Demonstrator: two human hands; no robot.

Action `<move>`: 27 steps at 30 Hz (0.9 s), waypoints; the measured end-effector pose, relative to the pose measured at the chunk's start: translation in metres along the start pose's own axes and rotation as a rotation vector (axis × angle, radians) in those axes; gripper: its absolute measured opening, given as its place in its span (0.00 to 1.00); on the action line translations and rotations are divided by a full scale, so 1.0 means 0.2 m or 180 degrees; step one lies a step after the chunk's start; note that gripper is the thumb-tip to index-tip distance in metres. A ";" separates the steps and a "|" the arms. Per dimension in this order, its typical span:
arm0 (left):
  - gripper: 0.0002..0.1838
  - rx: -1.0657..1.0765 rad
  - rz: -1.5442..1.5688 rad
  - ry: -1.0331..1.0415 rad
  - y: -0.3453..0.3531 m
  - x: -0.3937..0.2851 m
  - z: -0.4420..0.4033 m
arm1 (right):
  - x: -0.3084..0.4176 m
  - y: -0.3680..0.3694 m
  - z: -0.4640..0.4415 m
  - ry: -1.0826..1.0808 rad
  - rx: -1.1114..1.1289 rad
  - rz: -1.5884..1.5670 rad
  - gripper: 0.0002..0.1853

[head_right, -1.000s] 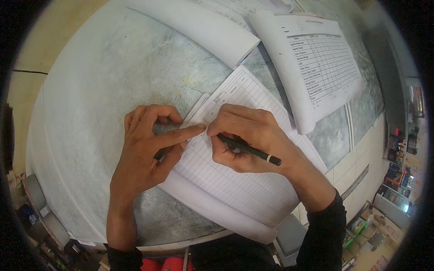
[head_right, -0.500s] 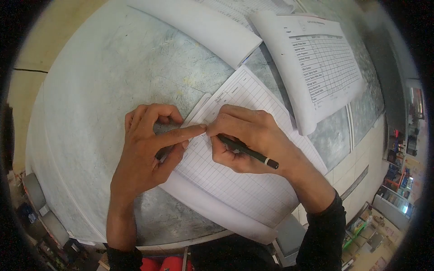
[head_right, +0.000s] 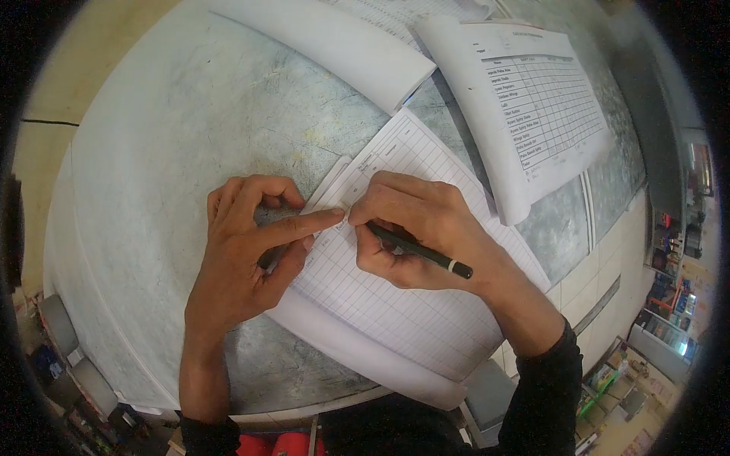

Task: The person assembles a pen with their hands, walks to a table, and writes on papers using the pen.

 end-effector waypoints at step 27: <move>0.26 -0.0022 -0.0006 0.0043 -0.01 -0.01 0.00 | 0.01 -0.01 0.00 -0.0025 -0.0043 0.0213 0.11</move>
Point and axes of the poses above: each hand's wrist, its own z-axis away from the middle knuckle, its own y-axis out of the palm, x = y × z, the point moved 6 cm from there along -z, towards the middle knuckle, and after that the axes turned 10 degrees about z, right-handed, at the moved point
